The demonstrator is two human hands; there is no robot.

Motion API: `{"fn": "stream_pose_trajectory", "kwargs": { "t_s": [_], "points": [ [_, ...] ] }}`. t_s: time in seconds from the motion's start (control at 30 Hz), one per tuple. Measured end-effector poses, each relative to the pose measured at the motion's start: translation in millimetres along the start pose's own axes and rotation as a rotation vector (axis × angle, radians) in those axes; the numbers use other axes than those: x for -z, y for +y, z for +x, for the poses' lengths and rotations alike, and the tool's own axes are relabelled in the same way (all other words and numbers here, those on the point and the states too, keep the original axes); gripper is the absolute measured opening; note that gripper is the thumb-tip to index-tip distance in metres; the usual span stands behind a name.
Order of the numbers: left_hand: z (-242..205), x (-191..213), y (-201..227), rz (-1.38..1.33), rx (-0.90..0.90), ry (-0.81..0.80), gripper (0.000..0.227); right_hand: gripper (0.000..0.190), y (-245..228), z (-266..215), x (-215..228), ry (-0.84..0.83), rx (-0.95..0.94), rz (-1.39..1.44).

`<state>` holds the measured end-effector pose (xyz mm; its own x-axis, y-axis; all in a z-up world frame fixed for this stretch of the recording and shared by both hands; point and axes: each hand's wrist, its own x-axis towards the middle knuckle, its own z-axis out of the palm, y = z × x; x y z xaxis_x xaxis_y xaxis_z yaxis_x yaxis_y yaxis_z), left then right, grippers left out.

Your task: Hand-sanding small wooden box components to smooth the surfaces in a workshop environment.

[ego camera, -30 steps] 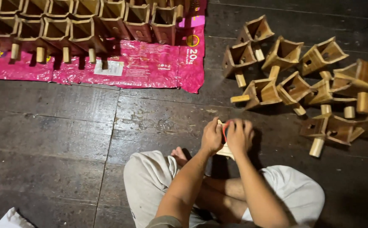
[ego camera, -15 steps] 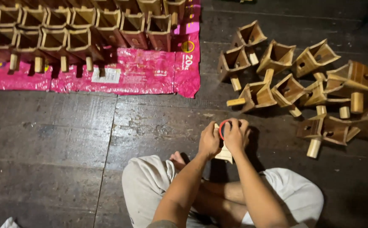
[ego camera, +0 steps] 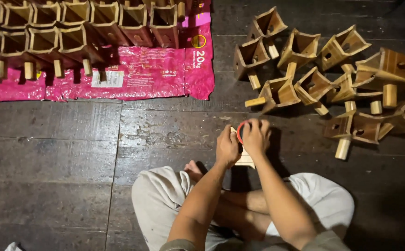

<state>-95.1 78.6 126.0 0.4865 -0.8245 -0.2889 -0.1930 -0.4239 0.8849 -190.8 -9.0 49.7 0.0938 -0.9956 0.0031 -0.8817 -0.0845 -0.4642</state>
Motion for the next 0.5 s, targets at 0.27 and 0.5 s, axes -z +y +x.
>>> {"fn": "stream_pose_trajectory", "kwargs": {
  "t_s": [0.27, 0.5],
  "points": [
    [4, -1, -2, 0.01, 0.022, 0.009, 0.045, 0.024, 31, -80, 41, -0.101, 0.001, -0.031],
    [2, -5, -9, 0.025, 0.02, -0.01, 0.046, 0.021, -5, 13, -7, -0.057, -0.029, -0.106]
  ]
}}
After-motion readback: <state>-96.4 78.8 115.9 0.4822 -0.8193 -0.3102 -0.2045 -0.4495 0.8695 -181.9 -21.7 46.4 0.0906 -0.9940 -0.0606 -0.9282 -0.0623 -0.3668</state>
